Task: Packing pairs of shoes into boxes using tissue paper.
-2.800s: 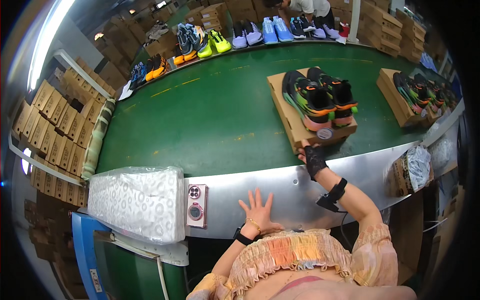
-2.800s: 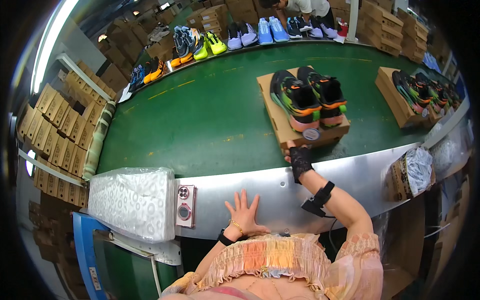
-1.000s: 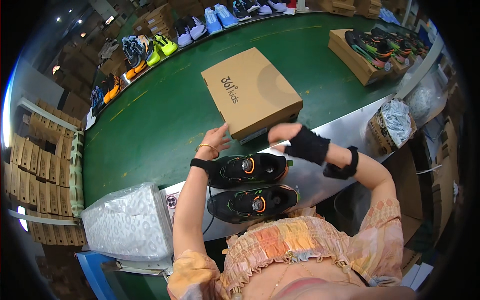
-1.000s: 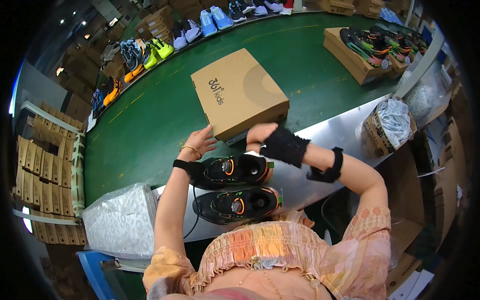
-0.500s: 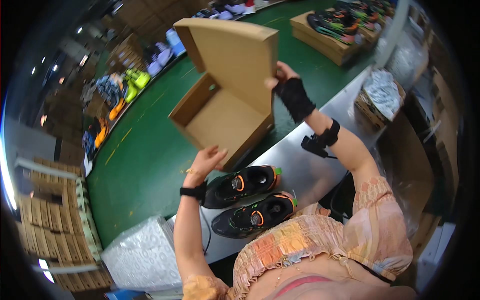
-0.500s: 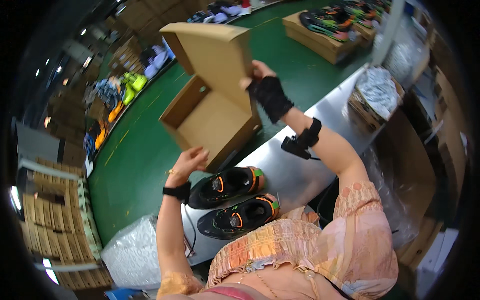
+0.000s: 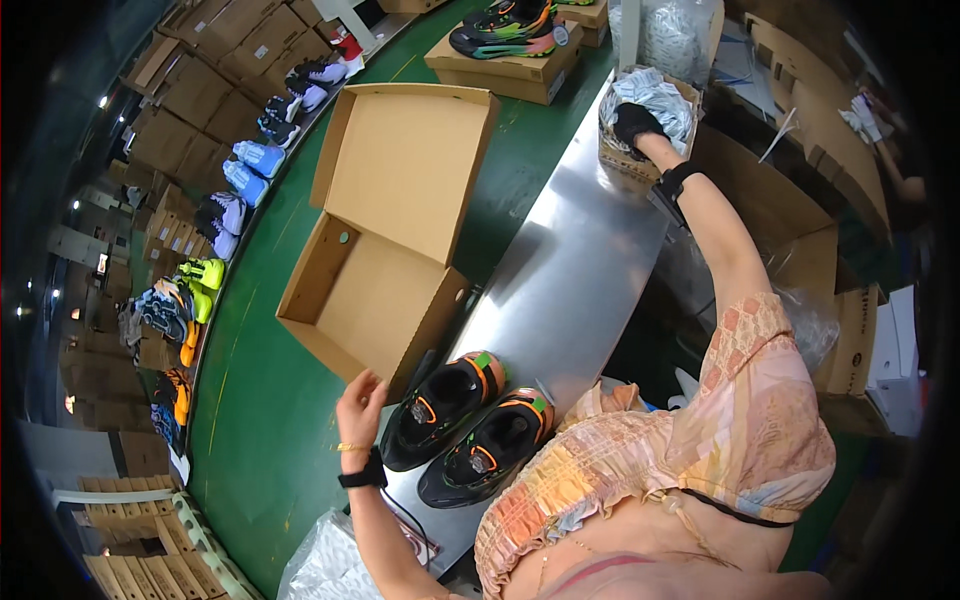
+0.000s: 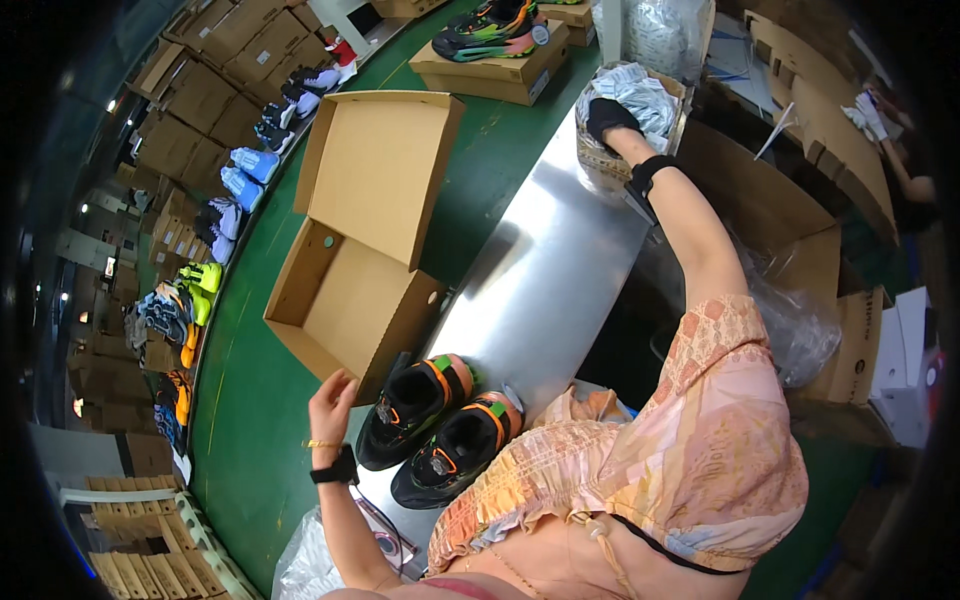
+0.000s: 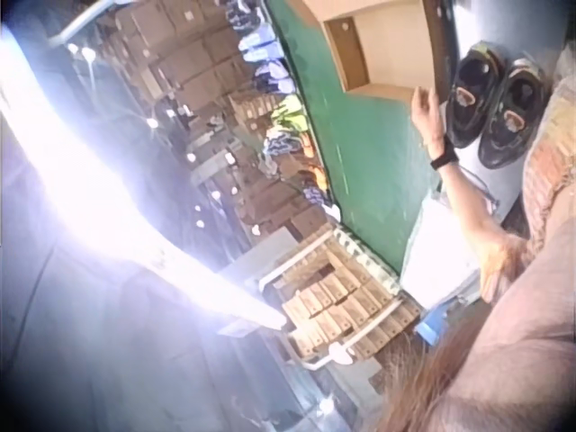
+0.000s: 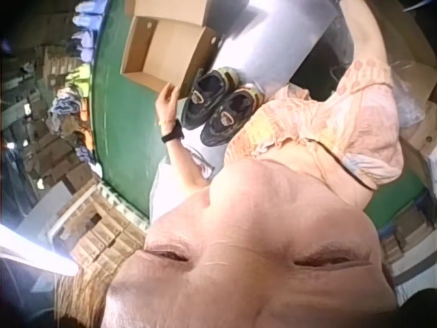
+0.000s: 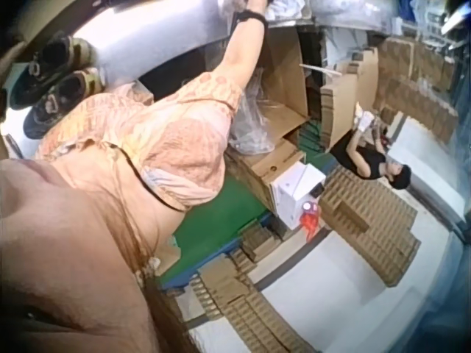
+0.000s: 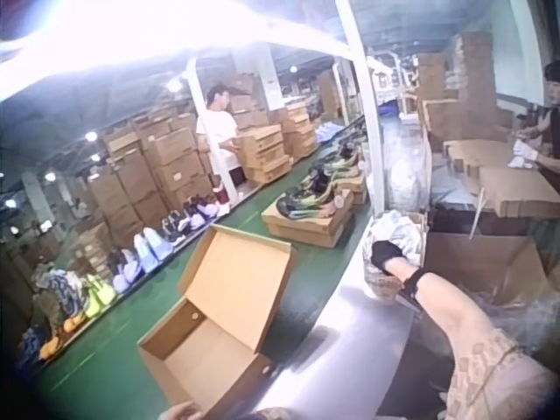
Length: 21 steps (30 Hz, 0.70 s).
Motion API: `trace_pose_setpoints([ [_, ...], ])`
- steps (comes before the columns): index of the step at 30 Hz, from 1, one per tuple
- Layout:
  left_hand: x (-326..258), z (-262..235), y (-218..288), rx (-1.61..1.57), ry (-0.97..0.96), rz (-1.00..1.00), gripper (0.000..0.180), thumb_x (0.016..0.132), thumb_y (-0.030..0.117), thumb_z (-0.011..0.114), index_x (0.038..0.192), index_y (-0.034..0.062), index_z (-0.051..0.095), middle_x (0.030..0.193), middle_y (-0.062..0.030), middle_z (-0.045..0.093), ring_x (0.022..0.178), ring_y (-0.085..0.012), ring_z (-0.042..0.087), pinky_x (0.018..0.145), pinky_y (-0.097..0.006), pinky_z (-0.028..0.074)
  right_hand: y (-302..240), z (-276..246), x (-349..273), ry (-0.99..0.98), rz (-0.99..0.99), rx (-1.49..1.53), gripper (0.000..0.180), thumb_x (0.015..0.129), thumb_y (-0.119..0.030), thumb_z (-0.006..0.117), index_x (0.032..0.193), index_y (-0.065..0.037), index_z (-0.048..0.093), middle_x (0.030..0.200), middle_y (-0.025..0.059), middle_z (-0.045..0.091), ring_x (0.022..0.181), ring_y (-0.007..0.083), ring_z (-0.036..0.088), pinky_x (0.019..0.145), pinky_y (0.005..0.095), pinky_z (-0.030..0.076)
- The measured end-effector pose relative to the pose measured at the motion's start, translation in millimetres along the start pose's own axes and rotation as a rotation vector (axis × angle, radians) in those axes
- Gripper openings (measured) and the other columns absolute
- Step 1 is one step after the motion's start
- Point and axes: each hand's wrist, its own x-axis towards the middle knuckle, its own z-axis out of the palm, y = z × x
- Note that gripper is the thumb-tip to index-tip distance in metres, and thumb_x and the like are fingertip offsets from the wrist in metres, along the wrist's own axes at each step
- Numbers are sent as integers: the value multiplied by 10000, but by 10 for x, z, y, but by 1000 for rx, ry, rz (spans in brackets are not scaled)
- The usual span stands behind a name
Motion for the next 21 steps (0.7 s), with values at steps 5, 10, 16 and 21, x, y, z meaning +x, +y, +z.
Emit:
trace_pose_setpoints([
  [5, -638, -484, -63, -370, 286, -189, 366, 836, 159, 535, 1133, -42, 464, 987, -133, 562, 850, -196, 580, 688, -272, 483, 237, -88, 107, -178, 126, 165, 261, 696, -240, 512, 803, -31, 626, 835, 181, 604, 799, 327, 581, 724, 377, 455],
  [10, -1746, -1100, -623, -394, 783, -411, 449, 825, 243, 542, 1157, -41, 436, 1045, -170, 537, 873, -240, 572, 709, -313, 476, 257, -254, 50, 71, 76, 307, 205, 696, -215, 565, 772, -34, 620, 740, 148, 618, 695, 255, 600, 647, 337, 460],
  [16, -3500, -1575, -2169, 269, 768, -952, 542, 748, 422, 569, 1067, -13, 516, 1050, -197, 544, 872, -299, 560, 725, -348, 452, -961, -830, -142, -111, -204, 1100, 202, 782, -157, 572, 897, 10, 586, 729, 46, 600, 660, 95, 551, 648, 224, 448],
  [21, -3807, -1078, -2003, 408, 557, -1067, 839, 640, 511, 635, 1134, -132, 418, 1169, -302, 427, 1125, -369, 404, 939, -361, 329, -2346, -861, -630, -411, -587, 1160, 183, 809, -115, 549, 942, 9, 567, 806, 34, 596, 734, 93, 557, 691, 222, 448],
])
